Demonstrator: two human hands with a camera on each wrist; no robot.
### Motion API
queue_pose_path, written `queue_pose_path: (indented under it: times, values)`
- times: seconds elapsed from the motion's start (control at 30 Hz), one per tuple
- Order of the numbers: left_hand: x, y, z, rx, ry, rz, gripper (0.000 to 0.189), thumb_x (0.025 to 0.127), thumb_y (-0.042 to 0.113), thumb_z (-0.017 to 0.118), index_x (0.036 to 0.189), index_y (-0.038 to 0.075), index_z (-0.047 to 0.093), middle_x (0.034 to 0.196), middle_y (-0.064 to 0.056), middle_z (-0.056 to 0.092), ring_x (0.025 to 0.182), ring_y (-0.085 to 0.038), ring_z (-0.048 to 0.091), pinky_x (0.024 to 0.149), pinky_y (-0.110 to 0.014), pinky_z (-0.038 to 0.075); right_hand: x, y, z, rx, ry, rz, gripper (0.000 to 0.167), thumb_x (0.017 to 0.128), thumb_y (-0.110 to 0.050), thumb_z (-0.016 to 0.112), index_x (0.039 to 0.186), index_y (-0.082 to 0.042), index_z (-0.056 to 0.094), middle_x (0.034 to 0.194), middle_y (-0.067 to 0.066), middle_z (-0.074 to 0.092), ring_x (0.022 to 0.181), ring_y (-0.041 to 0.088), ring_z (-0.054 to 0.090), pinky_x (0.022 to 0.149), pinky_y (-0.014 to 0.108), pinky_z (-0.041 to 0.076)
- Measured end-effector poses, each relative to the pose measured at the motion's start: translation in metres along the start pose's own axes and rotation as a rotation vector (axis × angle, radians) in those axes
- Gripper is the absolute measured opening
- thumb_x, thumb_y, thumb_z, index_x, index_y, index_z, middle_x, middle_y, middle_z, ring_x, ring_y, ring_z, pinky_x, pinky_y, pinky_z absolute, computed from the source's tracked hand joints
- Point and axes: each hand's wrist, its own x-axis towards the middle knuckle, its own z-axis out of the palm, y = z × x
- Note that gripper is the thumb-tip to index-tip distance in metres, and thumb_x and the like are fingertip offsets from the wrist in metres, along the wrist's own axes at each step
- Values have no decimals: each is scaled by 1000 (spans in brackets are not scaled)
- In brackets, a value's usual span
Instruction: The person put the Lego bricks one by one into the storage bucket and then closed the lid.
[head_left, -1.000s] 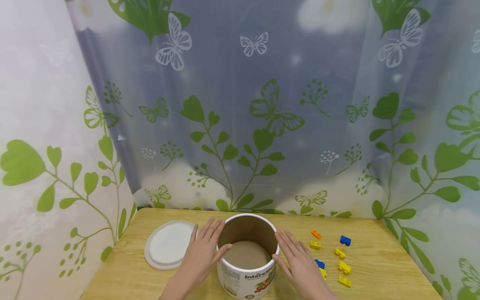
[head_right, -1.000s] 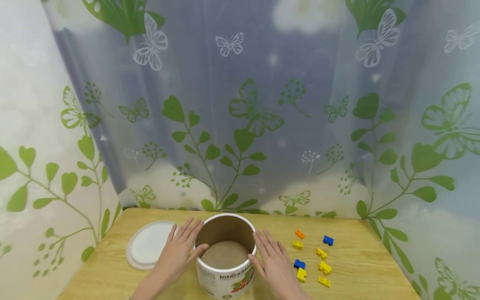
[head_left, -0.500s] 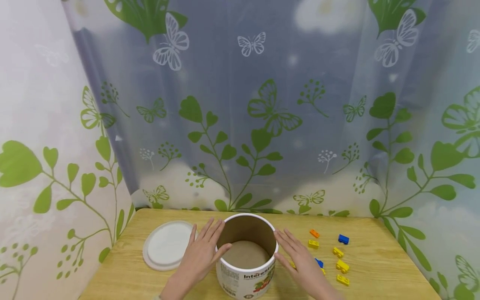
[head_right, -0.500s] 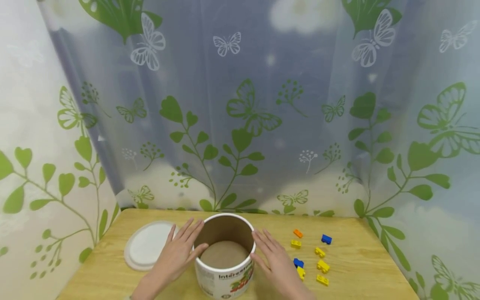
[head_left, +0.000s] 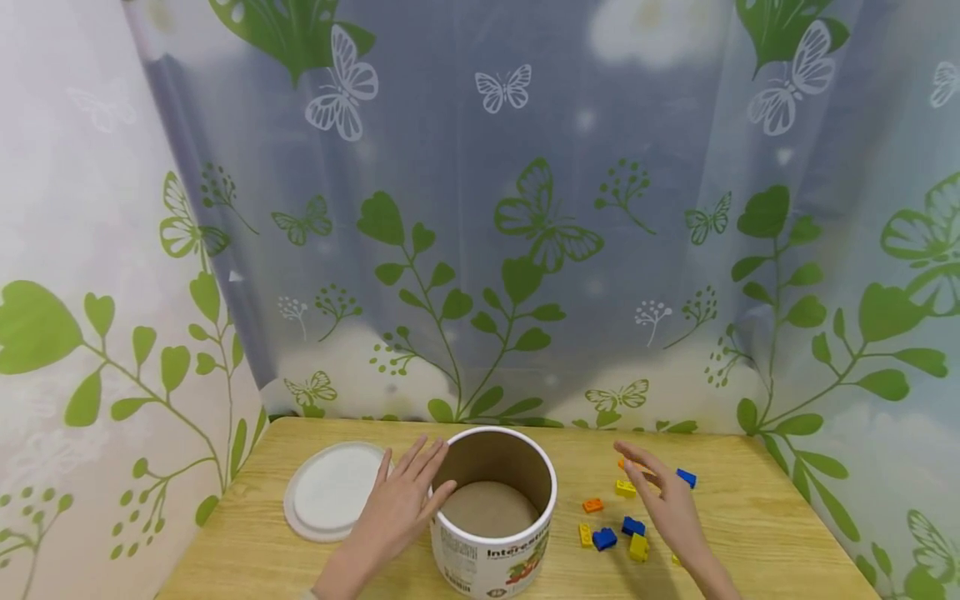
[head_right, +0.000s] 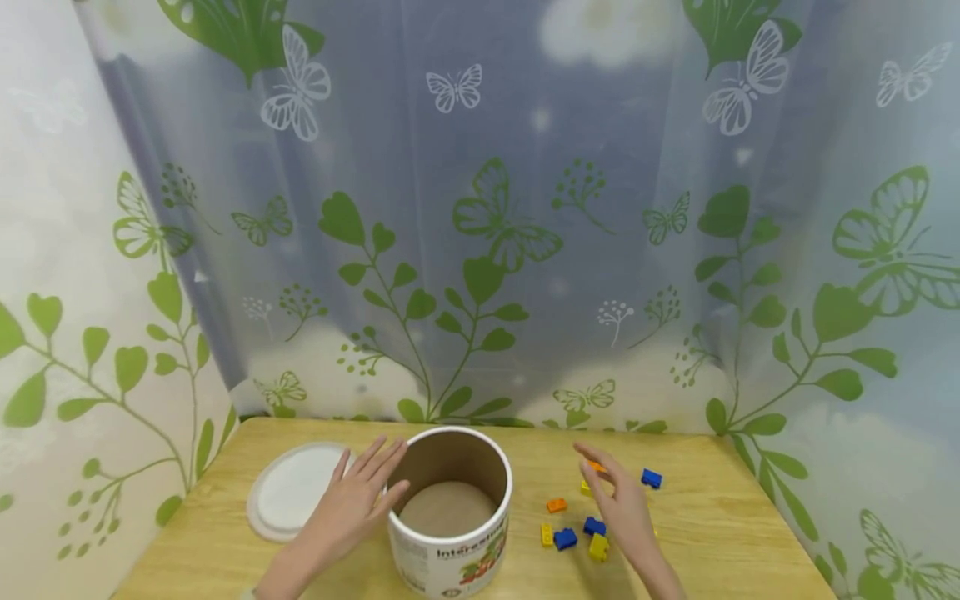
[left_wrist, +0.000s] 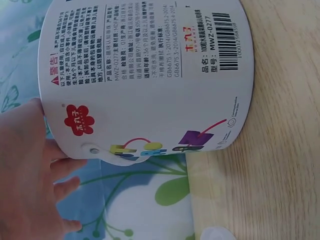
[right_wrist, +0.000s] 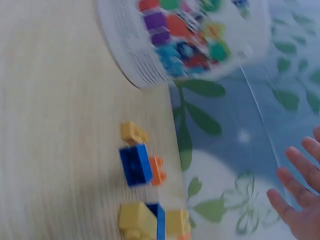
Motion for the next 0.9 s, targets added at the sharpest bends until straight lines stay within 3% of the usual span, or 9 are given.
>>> queue_pose_path:
  times: [0.1,0.17,0.33,0.53,0.67,0.8,0.9]
  values:
    - [0,-1,1,7,-9,5,61,106,47,47,155,10,44,159,-5,43,151,-28,30,121,-63,14,8,18,-17,38,64,78,39,108,-32,50,139,-11,63,136,12,65,111,-4,60,86,13,50]
    - [1,-2,3,8,-8,7,61,106,46,47,155,10,43,159,-6,43,151,-29,30,121,-64,14,12,31,-26,26,114,99,40,108,-33,50,138,-10,63,134,13,65,107,-13,55,82,5,46]
    - [1,-2,6,13,10,10,61,106,46,48,155,10,44,159,-5,43,151,-29,31,120,-64,16,21,59,-43,-37,202,70,36,106,-25,56,134,-4,65,128,21,66,99,-17,53,80,-2,40]
    - [-1,-3,6,10,22,9,59,105,42,52,155,10,44,158,-5,44,151,-29,31,120,-64,15,29,85,-49,-70,165,52,35,103,-18,61,133,0,64,126,26,66,96,-24,47,78,-4,39]
    - [0,-4,7,-2,13,10,60,106,43,50,155,10,43,159,-5,43,151,-28,30,120,-65,15,32,102,-50,-87,107,64,35,101,-14,64,133,1,64,128,27,65,101,-6,60,78,-2,41]
    - [0,-4,6,-3,4,9,61,107,46,46,155,10,43,159,-5,43,152,-28,29,120,-65,16,36,118,-50,-160,-1,104,39,97,-6,68,133,7,61,129,30,63,113,35,65,85,25,58]
    - [0,-4,6,-3,4,7,60,107,45,47,155,10,43,159,-4,42,152,-28,29,120,-65,15,37,129,-49,-206,-73,139,41,95,-1,68,133,11,59,131,34,59,117,51,58,87,49,57]
